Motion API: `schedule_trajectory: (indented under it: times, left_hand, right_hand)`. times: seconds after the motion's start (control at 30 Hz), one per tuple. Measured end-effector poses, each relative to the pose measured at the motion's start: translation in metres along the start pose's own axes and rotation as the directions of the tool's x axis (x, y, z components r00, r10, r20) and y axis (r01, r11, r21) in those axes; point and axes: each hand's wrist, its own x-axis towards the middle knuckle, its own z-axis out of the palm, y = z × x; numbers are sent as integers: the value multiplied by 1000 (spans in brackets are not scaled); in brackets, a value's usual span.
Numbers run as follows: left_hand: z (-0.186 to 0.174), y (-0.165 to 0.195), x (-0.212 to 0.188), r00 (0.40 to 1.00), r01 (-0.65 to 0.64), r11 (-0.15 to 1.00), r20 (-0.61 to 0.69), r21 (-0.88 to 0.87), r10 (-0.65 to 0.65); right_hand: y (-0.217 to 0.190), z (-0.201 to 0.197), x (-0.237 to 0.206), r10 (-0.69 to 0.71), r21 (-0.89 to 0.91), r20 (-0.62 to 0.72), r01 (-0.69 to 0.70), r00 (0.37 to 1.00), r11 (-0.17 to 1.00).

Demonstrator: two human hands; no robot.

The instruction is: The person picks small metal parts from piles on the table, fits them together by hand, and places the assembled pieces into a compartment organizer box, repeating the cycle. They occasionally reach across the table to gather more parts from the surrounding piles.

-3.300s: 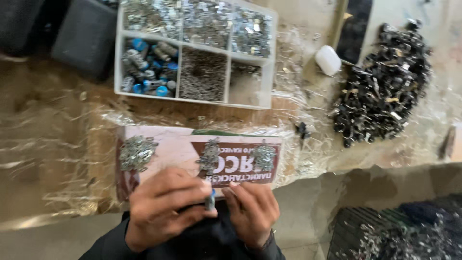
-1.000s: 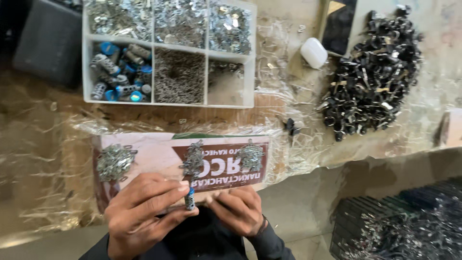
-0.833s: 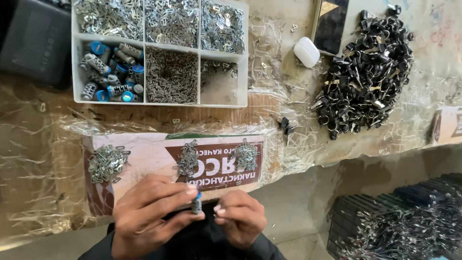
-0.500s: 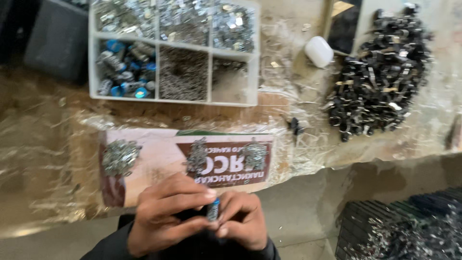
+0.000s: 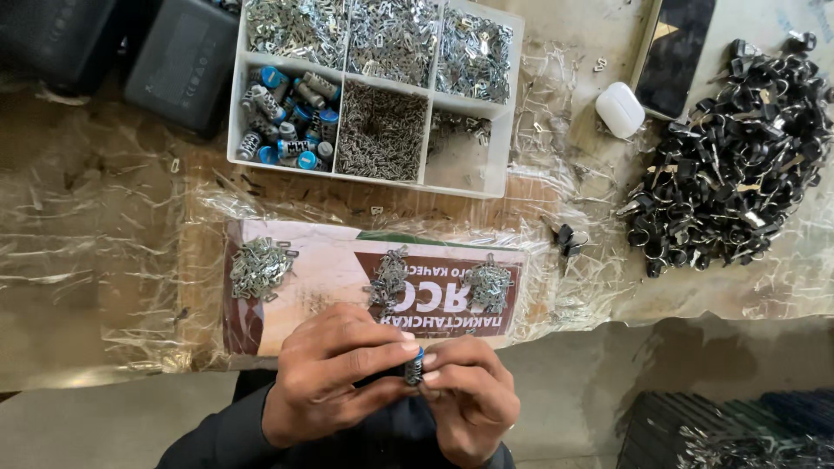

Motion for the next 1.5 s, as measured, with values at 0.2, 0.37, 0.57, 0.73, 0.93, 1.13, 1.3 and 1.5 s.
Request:
schedule_trajectory:
  times: [0.2, 0.37, 0.57, 0.73, 0.93, 1.13, 1.3, 1.5]
  left_hand:
    - [-4, -4, 3, 996, -81, 991, 47, 110, 76]
    - [-2, -9, 7, 983, -163, 977, 109, 140, 149]
    - [7, -11, 12, 988, -123, 992, 95, 18, 121]
    - [6, -15, 19, 997, -76, 997, 37, 26, 75]
    - [10, -12, 24, 997, -61, 997, 45, 41, 59]
    - [20, -7, 26, 998, -57, 997, 9, 44, 57]
    - [19, -9, 28, 998, -61, 997, 14, 47, 60]
    - [19, -10, 25, 991, -115, 992, 67, 42, 112]
  right_hand:
    - [-7, 6, 4, -129, -382, -53, 99, 990, 919]
    - [3, -16, 2, 199, -92, 47, -195, 979, 977]
    - [12, -26, 2, 230, -143, -54, -235, 972, 961]
    - [12, -21, 14, 9, -775, -73, -62, 997, 629]
    - [12, -23, 26, 56, -809, 41, 1, 998, 588]
    - [19, -36, 24, 31, -792, 195, 139, 980, 594]
    - [32, -56, 16, -240, -675, 418, 477, 876, 564]
    - [39, -50, -3, -298, -472, 284, 403, 911, 784]
